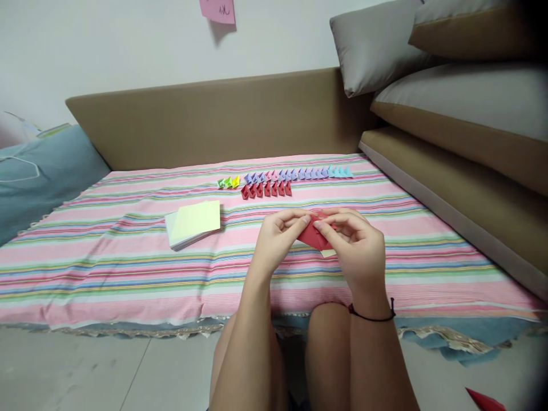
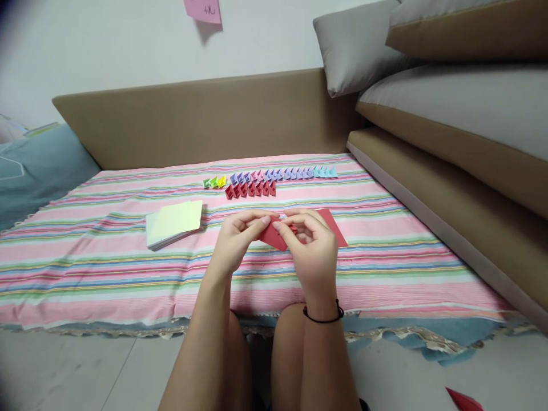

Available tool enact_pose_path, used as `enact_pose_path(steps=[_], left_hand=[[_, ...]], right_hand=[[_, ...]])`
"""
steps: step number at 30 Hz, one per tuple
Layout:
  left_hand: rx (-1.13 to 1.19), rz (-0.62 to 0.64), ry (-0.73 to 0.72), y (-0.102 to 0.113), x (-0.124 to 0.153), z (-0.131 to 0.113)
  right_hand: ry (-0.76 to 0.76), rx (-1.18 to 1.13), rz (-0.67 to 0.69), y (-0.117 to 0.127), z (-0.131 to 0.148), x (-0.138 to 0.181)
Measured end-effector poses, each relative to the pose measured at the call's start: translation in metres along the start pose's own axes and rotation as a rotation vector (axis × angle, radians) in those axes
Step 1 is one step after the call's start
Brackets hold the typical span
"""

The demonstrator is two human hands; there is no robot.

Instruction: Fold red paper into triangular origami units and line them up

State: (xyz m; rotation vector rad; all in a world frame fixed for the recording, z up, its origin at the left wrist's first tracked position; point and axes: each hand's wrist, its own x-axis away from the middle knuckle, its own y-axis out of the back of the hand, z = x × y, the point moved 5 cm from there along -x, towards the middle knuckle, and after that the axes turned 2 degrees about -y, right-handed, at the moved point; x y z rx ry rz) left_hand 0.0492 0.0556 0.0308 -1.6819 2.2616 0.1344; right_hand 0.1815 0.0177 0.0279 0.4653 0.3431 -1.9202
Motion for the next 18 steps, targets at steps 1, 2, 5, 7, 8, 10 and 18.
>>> enact_pose_path(steps=[1, 2, 5, 7, 8, 10, 18], left_hand=[[-0.004, 0.005, 0.001, -0.0003, 0.0001, 0.0], [-0.01, 0.009, 0.001, -0.0004, 0.0001, 0.0], [-0.027, 0.017, 0.002, -0.0002, 0.0001, 0.0005], [-0.034, 0.024, 0.004, 0.0001, 0.0001, 0.0012], [-0.037, 0.027, 0.004, 0.0002, 0.0002, 0.0015], [-0.041, 0.029, 0.003, 0.0004, 0.0004, 0.0016], [-0.056, -0.029, 0.046, -0.0001, 0.0013, 0.0022]], right_hand=[[0.002, 0.009, -0.005, 0.0001, 0.0003, 0.0], [0.003, 0.017, -0.012, 0.0002, 0.0005, 0.0], [0.005, 0.044, -0.028, 0.0004, 0.0008, 0.0001], [0.006, 0.06, -0.035, 0.0006, 0.0008, 0.0004], [0.006, 0.065, -0.037, 0.0006, 0.0008, 0.0006], [0.006, 0.073, -0.04, 0.0007, 0.0006, 0.0011], [-0.022, 0.112, -0.026, -0.0019, -0.0001, 0.0031]])
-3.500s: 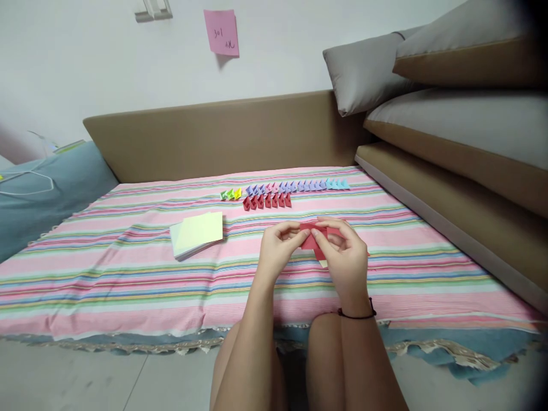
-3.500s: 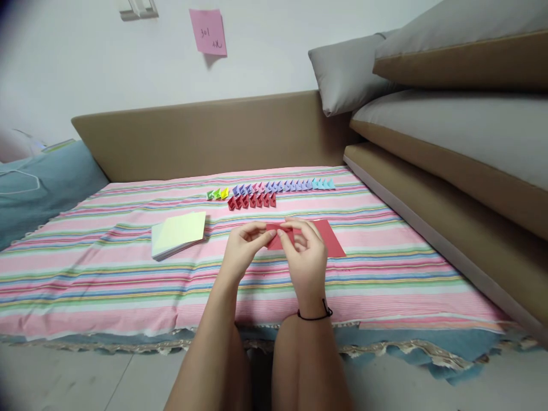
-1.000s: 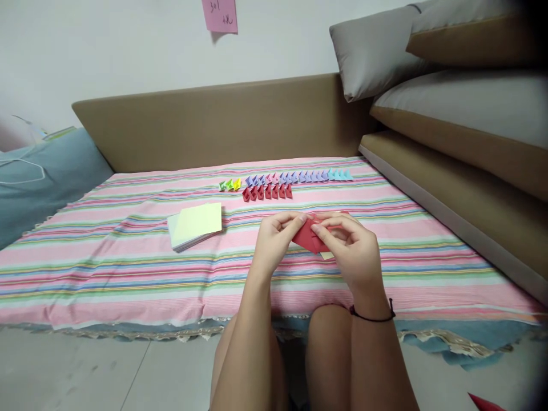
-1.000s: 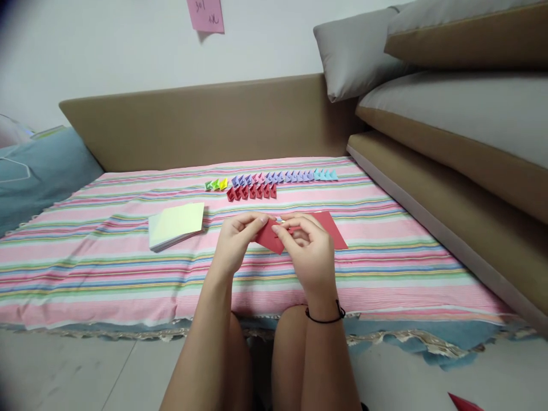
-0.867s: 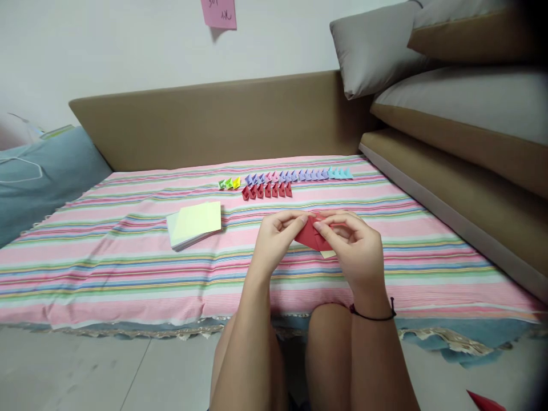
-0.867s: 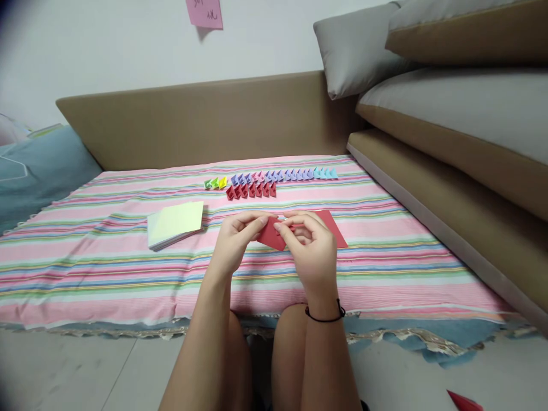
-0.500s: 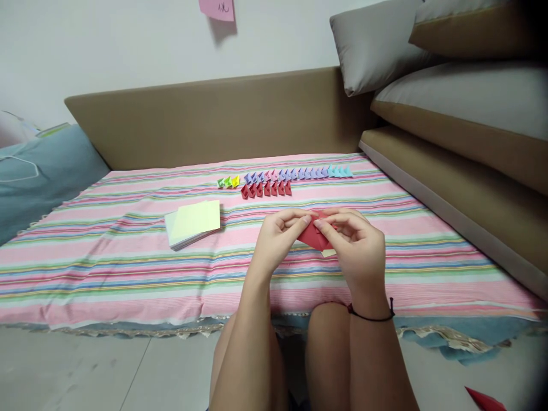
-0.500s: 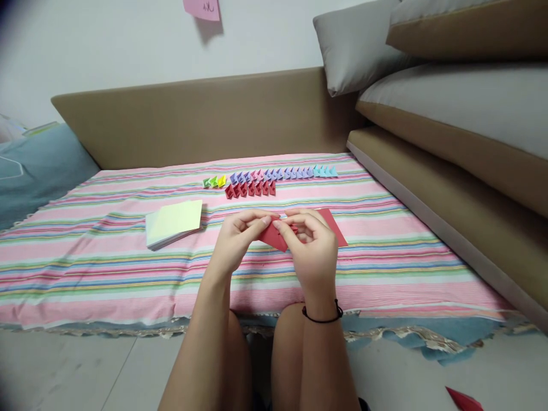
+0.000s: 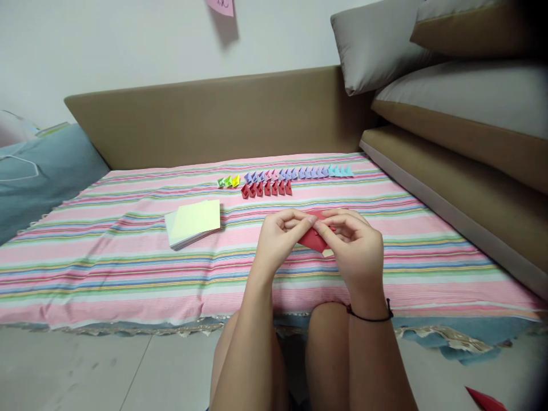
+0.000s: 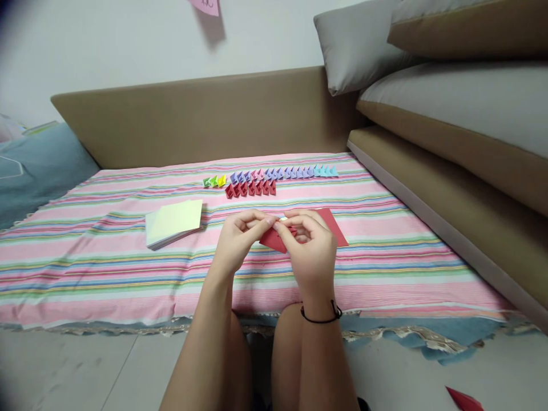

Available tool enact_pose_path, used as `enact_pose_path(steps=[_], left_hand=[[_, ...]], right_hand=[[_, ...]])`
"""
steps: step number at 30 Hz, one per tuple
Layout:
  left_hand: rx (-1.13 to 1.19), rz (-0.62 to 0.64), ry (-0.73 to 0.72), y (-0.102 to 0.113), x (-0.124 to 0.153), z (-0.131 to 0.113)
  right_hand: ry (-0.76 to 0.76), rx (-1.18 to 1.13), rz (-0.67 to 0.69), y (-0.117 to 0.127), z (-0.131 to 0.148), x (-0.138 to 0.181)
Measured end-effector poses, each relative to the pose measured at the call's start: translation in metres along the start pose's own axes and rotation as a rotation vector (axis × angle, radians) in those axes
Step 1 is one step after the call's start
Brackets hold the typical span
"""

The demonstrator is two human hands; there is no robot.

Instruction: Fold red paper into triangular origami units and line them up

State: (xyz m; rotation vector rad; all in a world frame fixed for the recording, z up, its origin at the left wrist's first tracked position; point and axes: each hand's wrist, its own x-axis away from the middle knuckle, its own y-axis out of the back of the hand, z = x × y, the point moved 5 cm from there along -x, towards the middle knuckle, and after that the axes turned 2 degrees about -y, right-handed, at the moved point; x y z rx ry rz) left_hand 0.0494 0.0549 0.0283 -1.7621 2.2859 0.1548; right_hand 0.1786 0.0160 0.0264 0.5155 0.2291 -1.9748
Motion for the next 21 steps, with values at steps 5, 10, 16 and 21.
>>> enact_pose_path(steps=[5, 10, 16, 21], left_hand=[[-0.038, -0.097, 0.01, 0.005, -0.002, 0.005], [-0.037, -0.224, -0.073, 0.013, -0.003, 0.002], [-0.034, -0.268, -0.173, 0.014, 0.0, -0.007], [-0.053, -0.274, -0.182, 0.012, 0.001, -0.008]], right_hand=[[-0.043, -0.041, 0.02, -0.005, 0.0, 0.0], [-0.25, -0.274, 0.135, -0.013, -0.005, 0.001], [-0.343, -0.349, 0.18, -0.017, -0.011, 0.003], [-0.377, -0.423, 0.171, -0.02, -0.012, 0.004]])
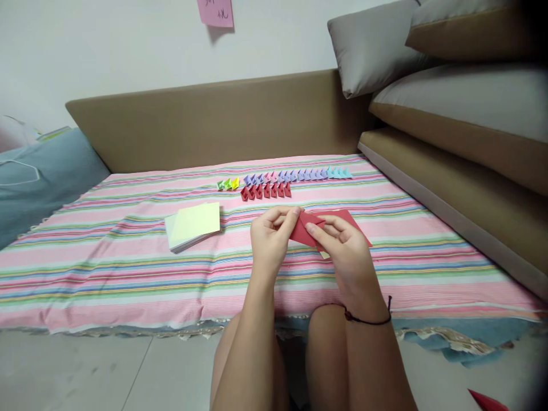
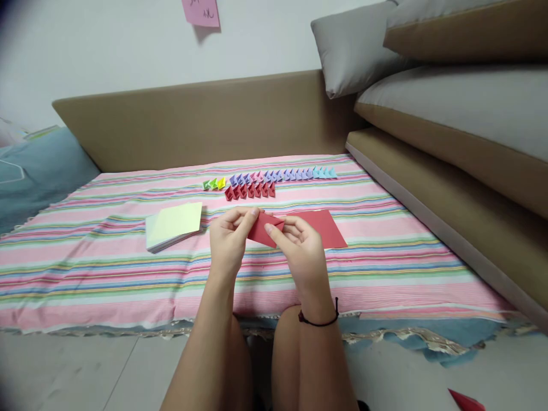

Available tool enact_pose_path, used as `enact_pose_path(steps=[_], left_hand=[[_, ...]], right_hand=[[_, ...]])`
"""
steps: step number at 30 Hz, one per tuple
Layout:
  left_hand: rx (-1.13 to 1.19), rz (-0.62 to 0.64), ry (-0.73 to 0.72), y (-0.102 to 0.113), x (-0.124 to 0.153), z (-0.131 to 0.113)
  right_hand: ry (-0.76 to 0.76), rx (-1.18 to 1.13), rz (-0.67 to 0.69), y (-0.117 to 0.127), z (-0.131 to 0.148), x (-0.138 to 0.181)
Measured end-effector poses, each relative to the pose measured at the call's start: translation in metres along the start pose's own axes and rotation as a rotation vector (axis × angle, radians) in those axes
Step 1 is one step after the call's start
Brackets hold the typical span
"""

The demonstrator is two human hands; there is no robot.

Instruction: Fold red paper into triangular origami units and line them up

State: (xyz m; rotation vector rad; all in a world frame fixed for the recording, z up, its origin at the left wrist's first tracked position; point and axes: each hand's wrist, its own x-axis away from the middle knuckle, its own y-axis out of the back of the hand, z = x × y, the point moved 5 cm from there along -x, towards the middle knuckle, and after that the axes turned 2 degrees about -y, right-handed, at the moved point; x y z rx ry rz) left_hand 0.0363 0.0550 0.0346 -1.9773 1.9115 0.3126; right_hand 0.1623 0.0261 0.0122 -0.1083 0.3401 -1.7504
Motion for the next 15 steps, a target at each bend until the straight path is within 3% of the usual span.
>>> enact_pose_path(steps=[5, 10, 15], left_hand=[[-0.012, -0.018, 0.023, 0.0, 0.0, 0.002], [0.049, -0.007, 0.07, 0.001, -0.002, 0.005], [0.061, 0.006, 0.027, 0.002, -0.002, 0.001]], right_hand=[[-0.021, -0.014, -0.057, 0.001, -0.001, 0.0], [-0.009, -0.022, -0.019, 0.0, -0.002, -0.001], [0.221, 0.099, -0.059, 0.001, 0.014, 0.003]])
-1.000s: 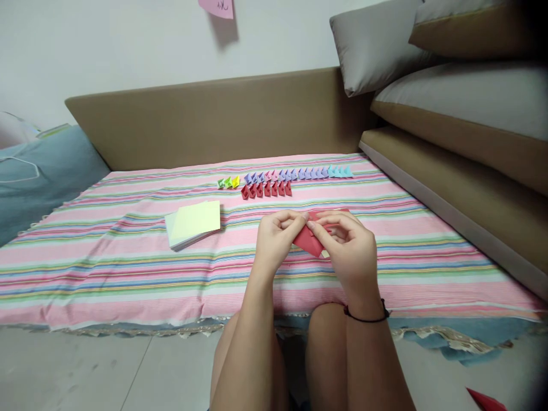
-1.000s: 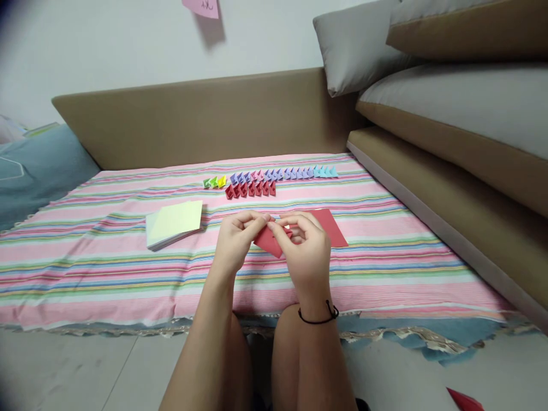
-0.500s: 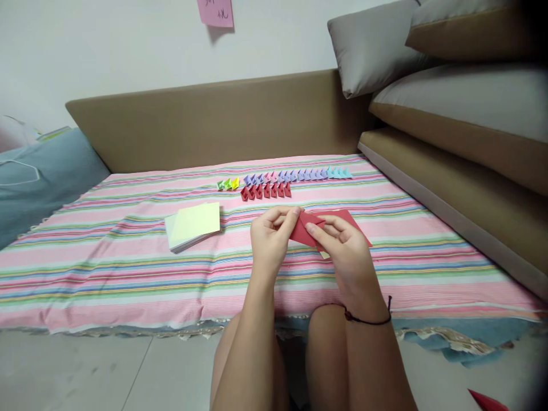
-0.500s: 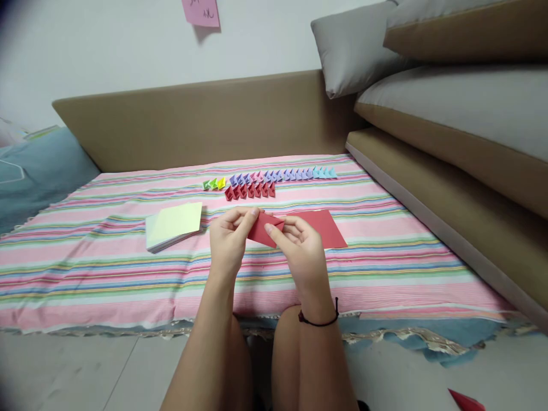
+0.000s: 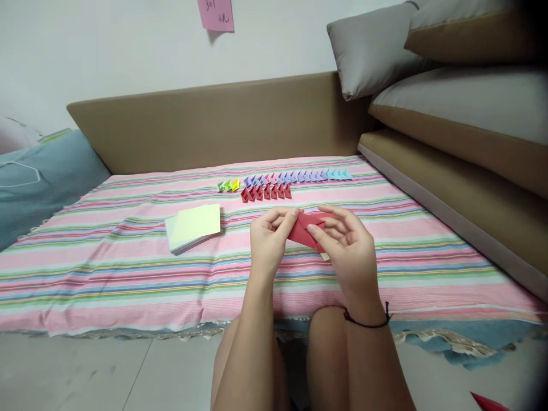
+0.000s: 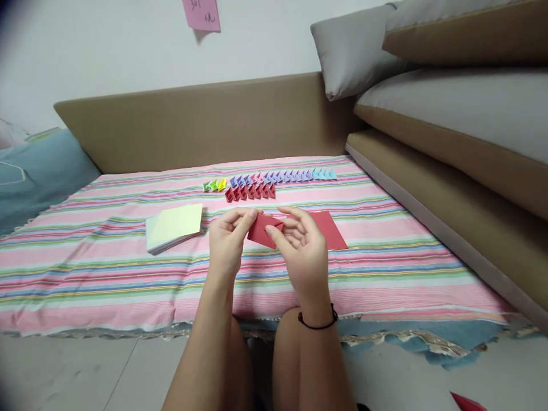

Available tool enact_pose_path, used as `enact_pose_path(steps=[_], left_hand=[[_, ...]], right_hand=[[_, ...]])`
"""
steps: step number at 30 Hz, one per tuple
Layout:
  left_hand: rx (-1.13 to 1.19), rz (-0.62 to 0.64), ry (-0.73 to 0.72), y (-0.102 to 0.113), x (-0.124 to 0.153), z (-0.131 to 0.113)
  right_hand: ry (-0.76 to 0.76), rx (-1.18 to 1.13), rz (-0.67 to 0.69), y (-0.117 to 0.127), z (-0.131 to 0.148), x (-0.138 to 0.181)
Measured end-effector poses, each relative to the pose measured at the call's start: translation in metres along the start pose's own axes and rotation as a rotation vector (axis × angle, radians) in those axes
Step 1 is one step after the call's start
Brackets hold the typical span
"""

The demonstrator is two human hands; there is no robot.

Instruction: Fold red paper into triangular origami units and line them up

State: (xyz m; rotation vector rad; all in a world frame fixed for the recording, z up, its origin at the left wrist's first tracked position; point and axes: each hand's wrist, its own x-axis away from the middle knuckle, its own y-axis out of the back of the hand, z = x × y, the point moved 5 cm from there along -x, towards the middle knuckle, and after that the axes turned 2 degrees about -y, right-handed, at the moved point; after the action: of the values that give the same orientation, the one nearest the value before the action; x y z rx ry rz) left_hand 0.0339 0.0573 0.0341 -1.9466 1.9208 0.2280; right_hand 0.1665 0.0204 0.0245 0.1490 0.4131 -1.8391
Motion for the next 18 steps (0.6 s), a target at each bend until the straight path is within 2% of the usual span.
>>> enact_pose_path(steps=[2, 5, 10, 18], left_hand=[[0.013, 0.006, -0.029, 0.0, 0.001, -0.002], [0.044, 0.026, -0.057, 0.0, 0.001, -0.004], [0.117, 0.104, -0.024, -0.002, 0.001, -0.002], [0.099, 0.203, 0.033, -0.007, 0.002, -0.003]], right_hand=[[0.117, 0.038, -0.028, 0.002, 0.009, 0.002], [0.188, 0.073, -0.044, 0.005, 0.016, 0.005], [0.169, 0.095, -0.05, 0.01, 0.015, 0.005], [0.125, 0.124, -0.095, 0.015, 0.011, 0.003]])
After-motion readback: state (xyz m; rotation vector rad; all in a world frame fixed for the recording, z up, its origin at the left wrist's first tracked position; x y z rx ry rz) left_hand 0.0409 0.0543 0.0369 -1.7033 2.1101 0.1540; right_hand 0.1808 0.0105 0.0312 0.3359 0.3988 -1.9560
